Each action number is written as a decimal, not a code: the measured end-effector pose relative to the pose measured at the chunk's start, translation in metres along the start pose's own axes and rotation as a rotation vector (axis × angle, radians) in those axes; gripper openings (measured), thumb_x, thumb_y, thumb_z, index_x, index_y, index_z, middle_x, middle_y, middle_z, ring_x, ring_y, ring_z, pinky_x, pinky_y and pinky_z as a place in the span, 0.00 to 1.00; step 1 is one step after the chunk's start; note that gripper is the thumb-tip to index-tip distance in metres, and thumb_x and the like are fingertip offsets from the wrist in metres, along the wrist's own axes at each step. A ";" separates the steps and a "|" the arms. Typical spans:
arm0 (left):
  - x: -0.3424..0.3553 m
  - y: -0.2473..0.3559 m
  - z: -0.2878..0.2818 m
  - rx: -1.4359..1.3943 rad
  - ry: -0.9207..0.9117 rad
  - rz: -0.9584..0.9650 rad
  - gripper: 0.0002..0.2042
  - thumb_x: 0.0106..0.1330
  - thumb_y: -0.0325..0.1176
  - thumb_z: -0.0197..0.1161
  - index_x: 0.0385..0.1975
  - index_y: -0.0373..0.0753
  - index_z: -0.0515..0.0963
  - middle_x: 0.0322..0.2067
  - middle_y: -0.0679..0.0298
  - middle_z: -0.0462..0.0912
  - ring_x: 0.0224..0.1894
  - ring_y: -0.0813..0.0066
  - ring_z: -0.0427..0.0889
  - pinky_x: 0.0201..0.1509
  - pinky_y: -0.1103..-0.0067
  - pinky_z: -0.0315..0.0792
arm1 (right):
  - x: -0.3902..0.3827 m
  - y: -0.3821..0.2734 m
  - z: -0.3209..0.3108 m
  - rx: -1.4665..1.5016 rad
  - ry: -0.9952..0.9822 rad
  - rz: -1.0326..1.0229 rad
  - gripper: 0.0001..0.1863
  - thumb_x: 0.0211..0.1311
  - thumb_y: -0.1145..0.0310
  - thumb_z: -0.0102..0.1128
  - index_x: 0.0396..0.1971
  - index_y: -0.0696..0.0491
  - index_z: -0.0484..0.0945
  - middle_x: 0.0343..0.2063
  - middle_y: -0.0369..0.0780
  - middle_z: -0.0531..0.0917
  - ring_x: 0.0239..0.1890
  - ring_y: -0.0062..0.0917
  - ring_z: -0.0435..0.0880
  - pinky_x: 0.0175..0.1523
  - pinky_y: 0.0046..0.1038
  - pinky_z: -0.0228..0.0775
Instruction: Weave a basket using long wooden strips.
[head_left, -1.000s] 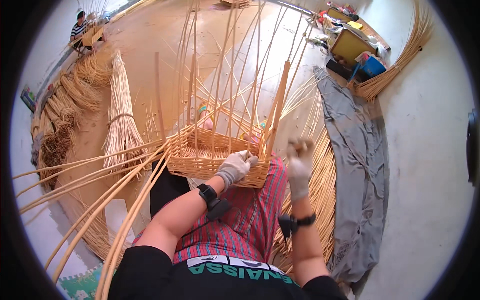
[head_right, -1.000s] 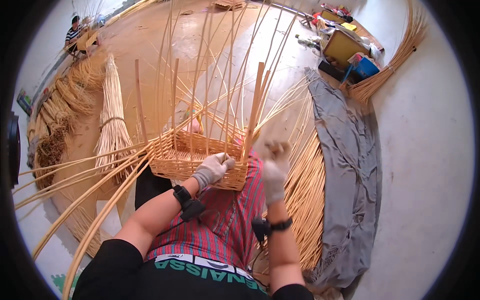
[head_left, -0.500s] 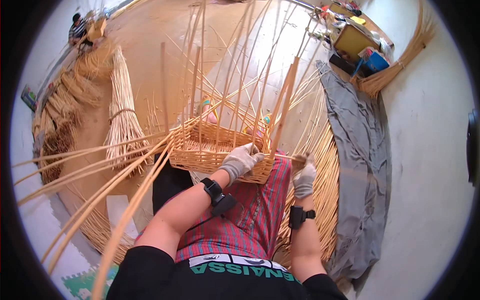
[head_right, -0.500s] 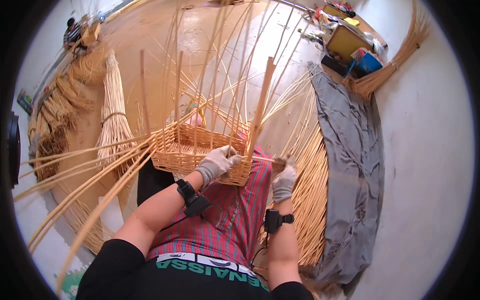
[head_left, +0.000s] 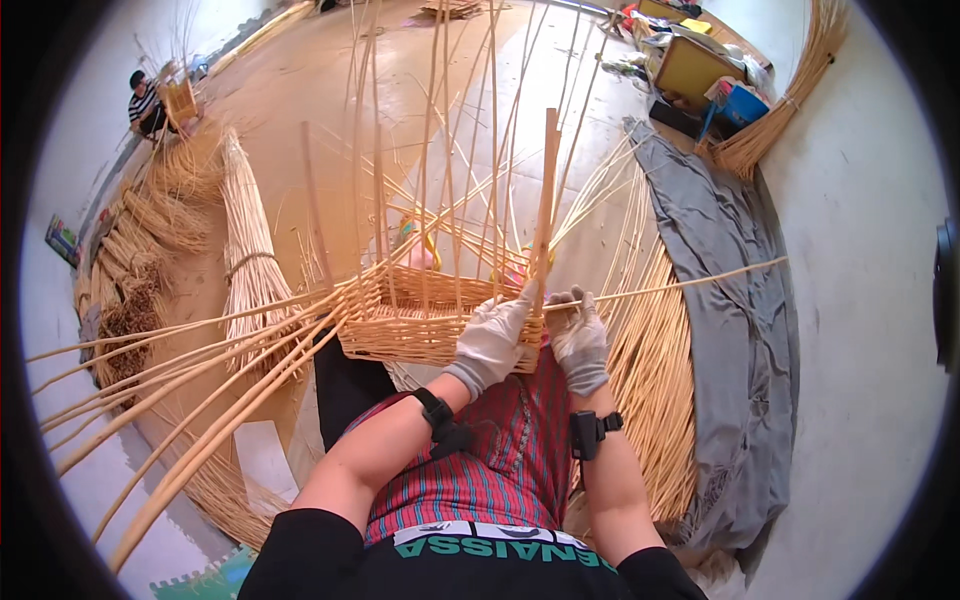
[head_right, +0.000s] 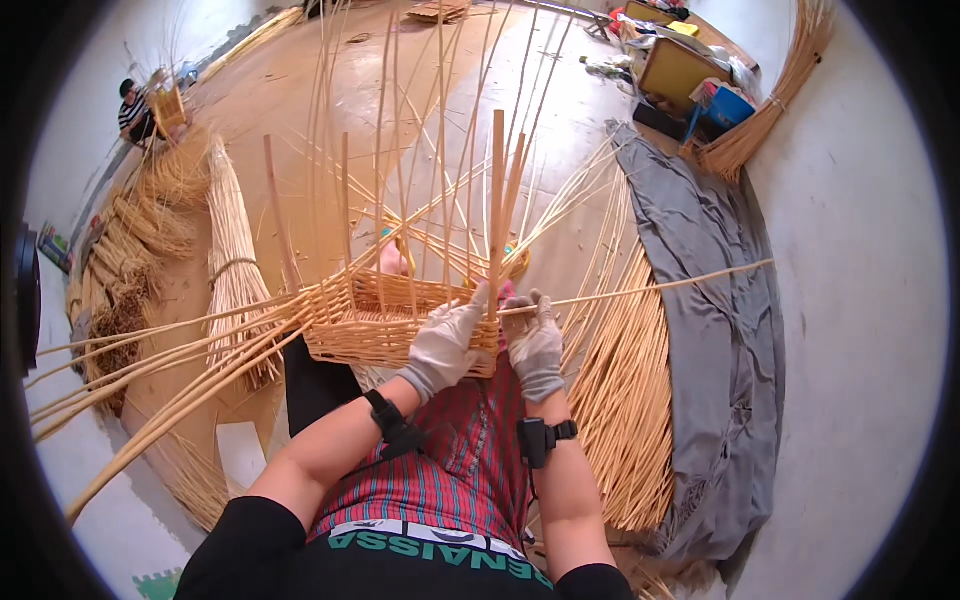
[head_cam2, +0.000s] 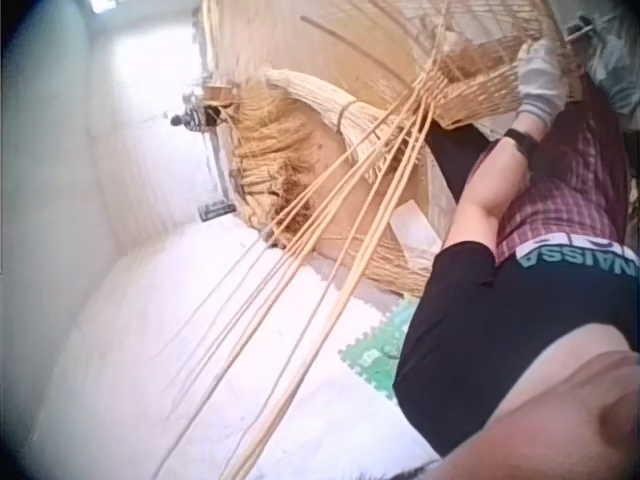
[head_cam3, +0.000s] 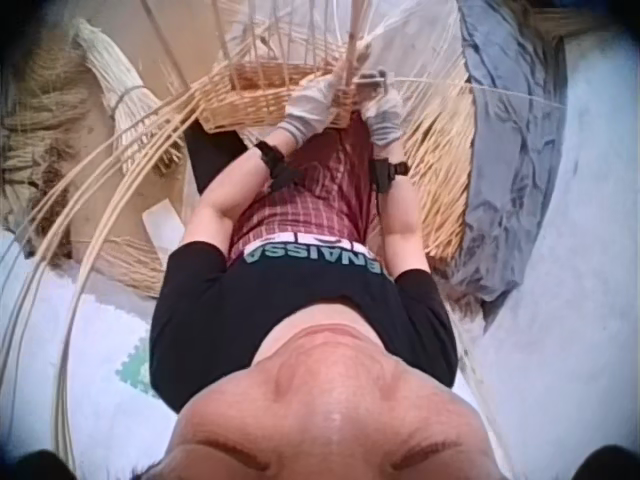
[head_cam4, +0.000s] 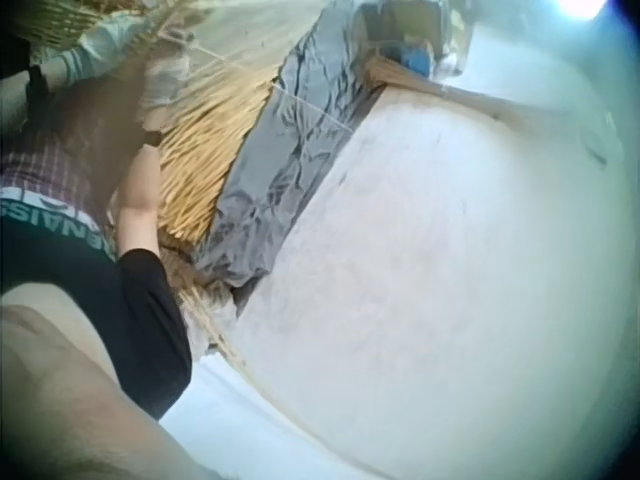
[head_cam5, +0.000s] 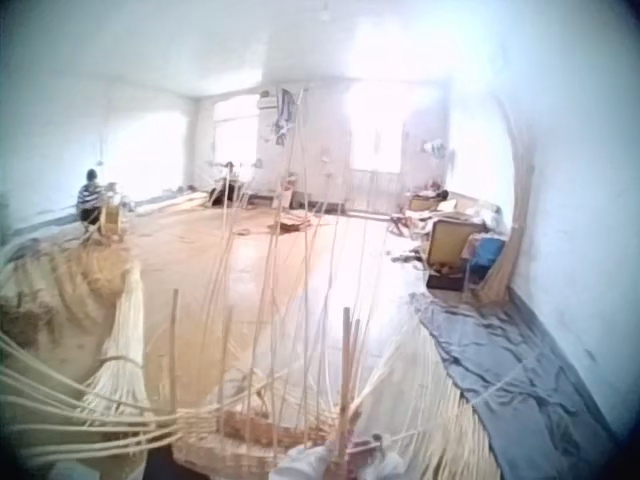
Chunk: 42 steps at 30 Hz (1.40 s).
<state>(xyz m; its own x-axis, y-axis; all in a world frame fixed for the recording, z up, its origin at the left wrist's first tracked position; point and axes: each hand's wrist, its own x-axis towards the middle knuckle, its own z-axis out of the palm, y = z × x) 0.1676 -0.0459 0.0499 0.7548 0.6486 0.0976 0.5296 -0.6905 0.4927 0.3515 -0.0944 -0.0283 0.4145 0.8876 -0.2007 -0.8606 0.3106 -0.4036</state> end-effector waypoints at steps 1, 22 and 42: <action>0.001 -0.002 0.002 -0.036 0.088 0.084 0.44 0.59 0.36 0.68 0.76 0.42 0.52 0.65 0.53 0.72 0.68 0.60 0.70 0.77 0.62 0.53 | -0.001 0.000 -0.004 -0.012 0.079 -0.001 0.16 0.76 0.56 0.52 0.47 0.54 0.79 0.35 0.43 0.85 0.44 0.38 0.85 0.57 0.43 0.80; -0.183 -0.215 -0.039 -1.234 0.495 -0.676 0.22 0.70 0.34 0.67 0.62 0.39 0.71 0.34 0.65 0.81 0.29 0.74 0.84 0.22 0.79 0.78 | -0.094 0.058 0.075 -2.289 -0.069 -0.693 0.46 0.39 0.53 0.81 0.65 0.43 0.73 0.75 0.48 0.55 0.77 0.51 0.46 0.79 0.50 0.38; -0.231 -0.192 -0.059 -0.813 0.797 -0.754 0.18 0.72 0.38 0.65 0.56 0.38 0.75 0.31 0.61 0.81 0.31 0.74 0.81 0.31 0.78 0.78 | -0.134 0.077 0.079 -2.137 -0.066 -0.661 0.36 0.50 0.65 0.72 0.63 0.53 0.73 0.66 0.50 0.69 0.72 0.53 0.60 0.78 0.47 0.46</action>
<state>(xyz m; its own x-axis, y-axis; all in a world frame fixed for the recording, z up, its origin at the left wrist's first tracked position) -0.1315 -0.0446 -0.0165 -0.1862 0.9786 -0.0875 0.1259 0.1121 0.9857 0.2061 -0.1625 0.0381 0.3737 0.8664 0.3311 0.8640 -0.1953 -0.4641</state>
